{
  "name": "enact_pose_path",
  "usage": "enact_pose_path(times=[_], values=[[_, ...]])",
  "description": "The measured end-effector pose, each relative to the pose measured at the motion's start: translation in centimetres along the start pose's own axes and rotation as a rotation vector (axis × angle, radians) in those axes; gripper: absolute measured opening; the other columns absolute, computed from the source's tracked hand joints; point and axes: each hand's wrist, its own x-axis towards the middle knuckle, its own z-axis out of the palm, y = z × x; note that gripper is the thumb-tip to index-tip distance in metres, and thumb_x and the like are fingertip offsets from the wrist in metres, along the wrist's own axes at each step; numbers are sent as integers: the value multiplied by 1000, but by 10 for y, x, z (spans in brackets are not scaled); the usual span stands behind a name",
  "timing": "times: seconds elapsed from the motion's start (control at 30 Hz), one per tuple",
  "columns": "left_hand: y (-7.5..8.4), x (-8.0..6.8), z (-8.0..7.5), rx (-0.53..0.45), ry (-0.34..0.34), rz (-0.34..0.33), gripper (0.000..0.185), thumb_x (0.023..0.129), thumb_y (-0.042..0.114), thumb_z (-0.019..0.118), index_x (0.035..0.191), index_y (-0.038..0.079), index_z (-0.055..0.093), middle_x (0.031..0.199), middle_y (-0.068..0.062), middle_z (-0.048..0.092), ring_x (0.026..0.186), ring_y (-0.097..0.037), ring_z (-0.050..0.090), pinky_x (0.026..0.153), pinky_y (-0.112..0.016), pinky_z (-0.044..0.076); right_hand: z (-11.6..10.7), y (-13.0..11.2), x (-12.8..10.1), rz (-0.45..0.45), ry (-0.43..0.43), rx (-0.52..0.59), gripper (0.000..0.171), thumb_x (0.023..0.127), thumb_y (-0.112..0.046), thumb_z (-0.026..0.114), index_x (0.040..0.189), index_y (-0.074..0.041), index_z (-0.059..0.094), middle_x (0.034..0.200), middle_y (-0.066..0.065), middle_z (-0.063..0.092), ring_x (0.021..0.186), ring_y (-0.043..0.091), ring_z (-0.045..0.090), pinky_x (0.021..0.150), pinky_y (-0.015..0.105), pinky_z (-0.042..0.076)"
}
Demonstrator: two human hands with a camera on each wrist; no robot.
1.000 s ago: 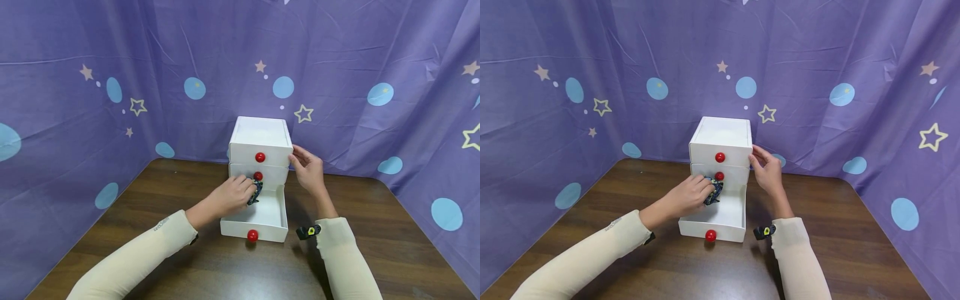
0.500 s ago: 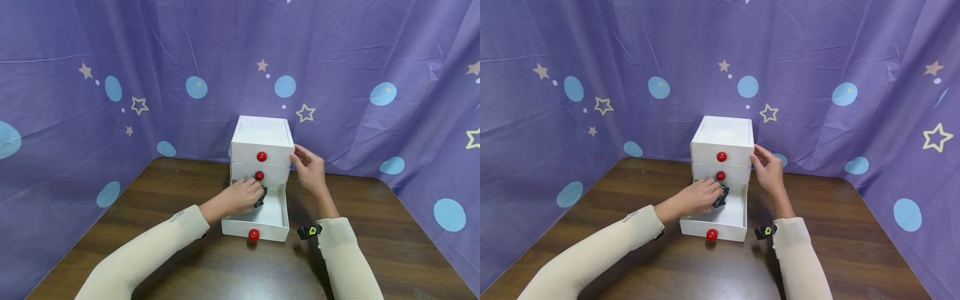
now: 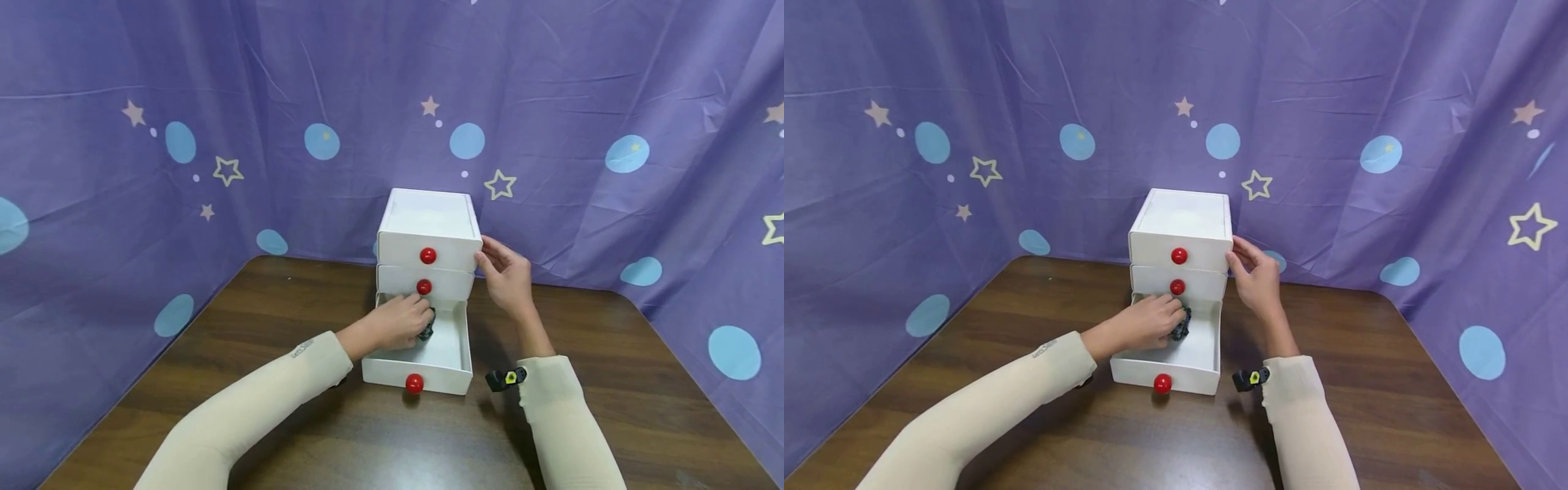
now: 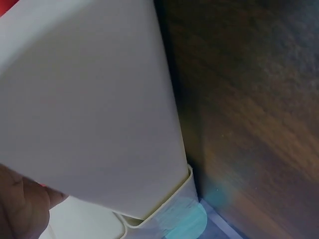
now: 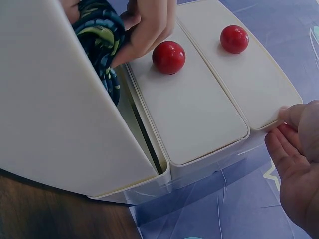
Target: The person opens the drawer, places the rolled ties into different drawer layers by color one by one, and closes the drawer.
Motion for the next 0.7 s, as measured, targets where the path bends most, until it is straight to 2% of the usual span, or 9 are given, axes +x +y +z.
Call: enact_pose_path(times=[0.23, 0.5, 0.7], values=[[1, 6, 5, -22, 4, 10, 37, 90, 31, 76, 119, 10, 67, 111, -4, 64, 101, -19, 60, 77, -29, 57, -1, 0, 0, 6, -3, -1, 34, 93, 12, 66, 126, 19, 61, 119, 35, 66, 105, 17, 68, 93, 24, 56], [2, 11, 5, -49, -34, 54, 47, 91, 43, 76, 123, 9, 68, 111, -3, 65, 103, -18, 60, 82, -29, 57, -2, 1, 0, -4, -1, 9, 34, 93, 13, 66, 126, 20, 61, 119, 35, 66, 105, 17, 68, 92, 23, 56], [2, 10, 3, -132, -64, 68, 52, 91, 50, 75, 122, 8, 69, 113, -4, 65, 103, -18, 59, 85, -29, 56, -1, 3, 1, -10, -3, -11, 33, 93, 13, 66, 125, 20, 61, 118, 35, 66, 103, 18, 69, 90, 22, 56]])
